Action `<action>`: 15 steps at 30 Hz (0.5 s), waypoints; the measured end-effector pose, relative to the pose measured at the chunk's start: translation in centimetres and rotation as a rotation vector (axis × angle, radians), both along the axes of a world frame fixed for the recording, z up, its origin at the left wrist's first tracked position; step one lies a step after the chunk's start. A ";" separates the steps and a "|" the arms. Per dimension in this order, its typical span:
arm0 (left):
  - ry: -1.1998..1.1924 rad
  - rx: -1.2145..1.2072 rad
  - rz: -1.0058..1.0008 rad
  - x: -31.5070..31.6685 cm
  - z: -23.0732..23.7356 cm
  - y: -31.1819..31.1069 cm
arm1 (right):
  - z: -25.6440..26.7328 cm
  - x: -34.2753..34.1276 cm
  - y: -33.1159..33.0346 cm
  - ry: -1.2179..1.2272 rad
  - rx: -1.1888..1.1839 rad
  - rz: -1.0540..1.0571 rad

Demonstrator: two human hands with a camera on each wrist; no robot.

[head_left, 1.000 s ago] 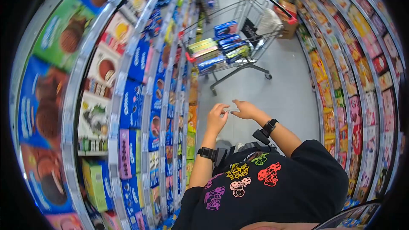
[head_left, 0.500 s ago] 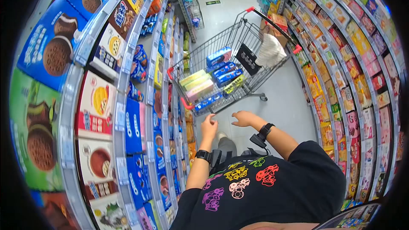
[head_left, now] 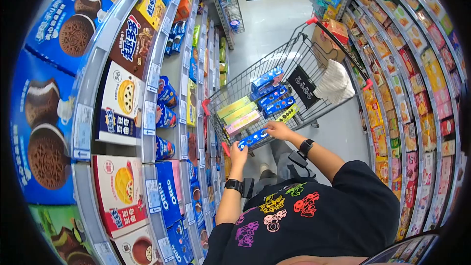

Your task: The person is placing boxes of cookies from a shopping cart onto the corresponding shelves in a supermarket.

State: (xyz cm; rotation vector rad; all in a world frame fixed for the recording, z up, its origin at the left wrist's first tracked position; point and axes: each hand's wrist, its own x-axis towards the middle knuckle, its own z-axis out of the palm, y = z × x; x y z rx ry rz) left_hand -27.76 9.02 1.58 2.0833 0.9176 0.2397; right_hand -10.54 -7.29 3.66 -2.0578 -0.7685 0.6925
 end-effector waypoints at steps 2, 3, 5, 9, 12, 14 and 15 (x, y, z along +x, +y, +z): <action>0.171 0.039 -0.052 1.0 1.2 0.8 | -2.1 2.4 1.4 0.137 0.013 -0.054; 0.241 0.008 -0.090 1.6 1.7 1.2 | -4.9 3.8 2.3 0.209 0.030 -0.079; 0.370 0.025 -0.145 3.0 1.9 2.2 | -4.9 5.5 3.7 0.418 0.043 -0.114; 0.348 -0.043 -0.027 5.3 -2.3 4.0 | -6.9 9.8 6.3 0.707 -0.101 -0.155; 0.359 -0.154 0.100 6.4 -7.4 6.1 | -9.0 12.3 7.7 0.656 -0.171 -0.128; 0.510 -0.209 0.199 5.8 -9.0 6.5 | -11.8 12.7 7.9 0.555 -0.252 -0.087; 0.539 -0.239 0.212 5.2 -9.5 5.2 | -14.4 13.0 7.9 0.571 -0.263 -0.026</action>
